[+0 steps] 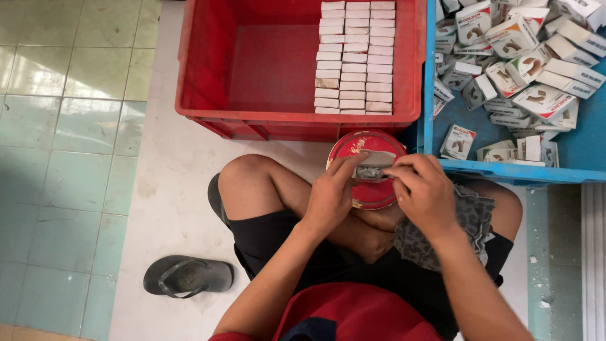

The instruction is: The person wipes small cardboard boxes with a cloth and places them into a larger red container.

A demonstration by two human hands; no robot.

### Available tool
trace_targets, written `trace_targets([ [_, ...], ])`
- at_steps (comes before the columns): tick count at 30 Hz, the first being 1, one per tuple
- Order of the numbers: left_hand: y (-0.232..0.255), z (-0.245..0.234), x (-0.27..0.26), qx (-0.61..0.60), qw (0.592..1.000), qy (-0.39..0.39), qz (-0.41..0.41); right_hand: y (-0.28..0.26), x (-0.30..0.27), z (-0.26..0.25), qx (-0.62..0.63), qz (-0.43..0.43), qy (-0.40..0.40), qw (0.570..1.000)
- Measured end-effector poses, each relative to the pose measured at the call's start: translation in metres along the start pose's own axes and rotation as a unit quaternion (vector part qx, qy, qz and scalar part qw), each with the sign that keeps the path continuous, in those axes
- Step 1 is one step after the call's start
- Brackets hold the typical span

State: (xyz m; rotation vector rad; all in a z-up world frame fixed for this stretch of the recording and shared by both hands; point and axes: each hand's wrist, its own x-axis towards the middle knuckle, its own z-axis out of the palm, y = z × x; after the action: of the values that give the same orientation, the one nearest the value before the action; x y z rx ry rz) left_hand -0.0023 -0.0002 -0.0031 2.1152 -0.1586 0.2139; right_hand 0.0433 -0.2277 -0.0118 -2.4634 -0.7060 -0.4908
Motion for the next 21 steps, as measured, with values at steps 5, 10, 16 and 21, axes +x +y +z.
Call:
trace_targets([
  [5, -0.002, 0.006, 0.000, -0.007, 1.000, 0.010, -0.001, 0.004, 0.027, -0.024, -0.054, -0.080, -0.098, 0.991],
  [10, -0.002, 0.015, 0.003, 0.007, 0.999, 0.042, 0.003, 0.003, 0.049, -0.039, -0.057, -0.116, -0.196, 0.972],
  [16, -0.015, 0.017, 0.005, -0.026, 0.999, 0.022, -0.031, 0.006, 0.062, -0.032, -0.085, -0.123, -0.241, 0.959],
  [21, -0.016, 0.017, 0.008, -0.098, 0.994, 0.024, -0.050, 0.018, 0.054, -0.023, -0.007, 0.040, -0.197, 0.980],
])
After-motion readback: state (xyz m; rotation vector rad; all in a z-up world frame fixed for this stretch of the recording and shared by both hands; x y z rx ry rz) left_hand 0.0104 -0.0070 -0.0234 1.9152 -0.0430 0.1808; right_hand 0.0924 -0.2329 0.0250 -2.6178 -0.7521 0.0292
